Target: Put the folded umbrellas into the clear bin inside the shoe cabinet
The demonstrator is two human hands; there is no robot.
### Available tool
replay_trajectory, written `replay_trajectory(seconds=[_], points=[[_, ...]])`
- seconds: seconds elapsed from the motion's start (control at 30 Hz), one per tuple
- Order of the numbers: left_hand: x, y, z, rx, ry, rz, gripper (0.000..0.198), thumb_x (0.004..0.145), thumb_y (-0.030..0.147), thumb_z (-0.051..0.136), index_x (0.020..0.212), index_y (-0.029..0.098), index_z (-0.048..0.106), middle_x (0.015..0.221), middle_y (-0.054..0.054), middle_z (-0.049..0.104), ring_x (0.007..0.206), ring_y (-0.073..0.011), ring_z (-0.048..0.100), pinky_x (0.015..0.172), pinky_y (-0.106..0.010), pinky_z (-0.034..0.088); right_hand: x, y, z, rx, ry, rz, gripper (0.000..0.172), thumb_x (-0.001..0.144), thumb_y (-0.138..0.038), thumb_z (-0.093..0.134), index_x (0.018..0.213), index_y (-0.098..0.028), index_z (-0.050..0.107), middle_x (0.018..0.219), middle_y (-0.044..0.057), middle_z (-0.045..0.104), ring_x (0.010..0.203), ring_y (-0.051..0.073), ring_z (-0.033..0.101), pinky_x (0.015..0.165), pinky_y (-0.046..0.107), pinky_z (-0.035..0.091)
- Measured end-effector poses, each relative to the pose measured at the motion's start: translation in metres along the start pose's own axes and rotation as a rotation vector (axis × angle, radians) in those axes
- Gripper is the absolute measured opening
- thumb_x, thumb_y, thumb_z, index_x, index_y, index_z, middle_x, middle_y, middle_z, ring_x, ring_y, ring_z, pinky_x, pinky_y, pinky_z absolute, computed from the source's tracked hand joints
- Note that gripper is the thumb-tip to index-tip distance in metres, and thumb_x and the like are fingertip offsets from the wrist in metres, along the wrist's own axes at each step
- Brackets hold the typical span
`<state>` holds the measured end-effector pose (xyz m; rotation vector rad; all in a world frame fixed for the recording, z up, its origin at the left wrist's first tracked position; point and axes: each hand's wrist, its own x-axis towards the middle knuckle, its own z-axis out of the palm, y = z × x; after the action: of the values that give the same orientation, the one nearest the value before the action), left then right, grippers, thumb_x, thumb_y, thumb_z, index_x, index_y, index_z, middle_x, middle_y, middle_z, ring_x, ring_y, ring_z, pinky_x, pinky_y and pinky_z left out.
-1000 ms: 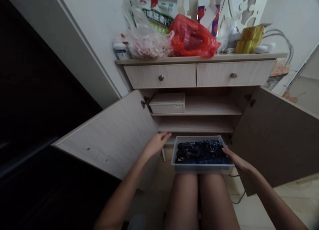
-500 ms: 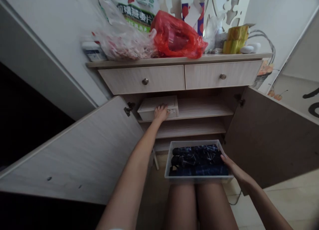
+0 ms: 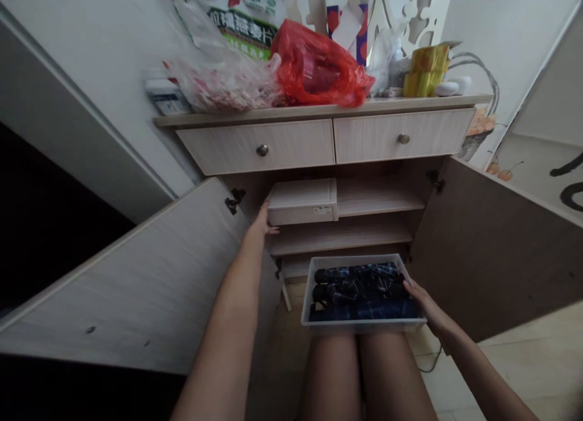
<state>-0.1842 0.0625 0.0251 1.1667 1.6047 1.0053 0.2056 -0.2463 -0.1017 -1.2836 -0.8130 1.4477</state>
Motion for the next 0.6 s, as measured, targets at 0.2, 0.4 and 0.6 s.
replay_trajectory(seconds=[0.2,0.4,0.6], points=[[-0.033,-0.01,-0.007,-0.528,0.122,-0.238,0.049,0.088,0.042,0.057,0.135,0.03,0.048,0.126,-0.01,0.055,0.12,-0.0267,0.055,0.097,-0.049,0.052,-0.003,-0.008,-0.014,0.124,0.152,-0.023,0.051,0.071,-0.06,0.071,0.109,-0.025,0.072,0.113,0.006,0.073,0.109,0.033,0.066,0.091,0.047,0.055],[-0.081,-0.044,-0.055,-0.67,0.134,-0.296,0.042,0.085,0.04,0.061,0.125,0.027,0.056,0.109,-0.009,0.06,0.104,-0.0255,0.062,0.088,-0.05,0.057,0.011,-0.034,-0.048,0.199,0.412,-0.216,0.056,0.066,-0.059,0.075,0.108,-0.022,0.071,0.104,0.007,0.075,0.094,0.032,0.071,0.079,0.043,0.06],[-0.128,-0.054,-0.062,-0.683,0.095,-0.268,0.036,0.088,0.035,0.057,0.122,0.026,0.059,0.107,-0.008,0.062,0.104,-0.025,0.062,0.093,-0.054,0.054,0.054,-0.065,-0.046,0.052,0.615,-0.547,0.059,0.069,-0.061,0.071,0.113,-0.021,0.071,0.115,0.005,0.071,0.114,0.027,0.063,0.097,0.041,0.052]])
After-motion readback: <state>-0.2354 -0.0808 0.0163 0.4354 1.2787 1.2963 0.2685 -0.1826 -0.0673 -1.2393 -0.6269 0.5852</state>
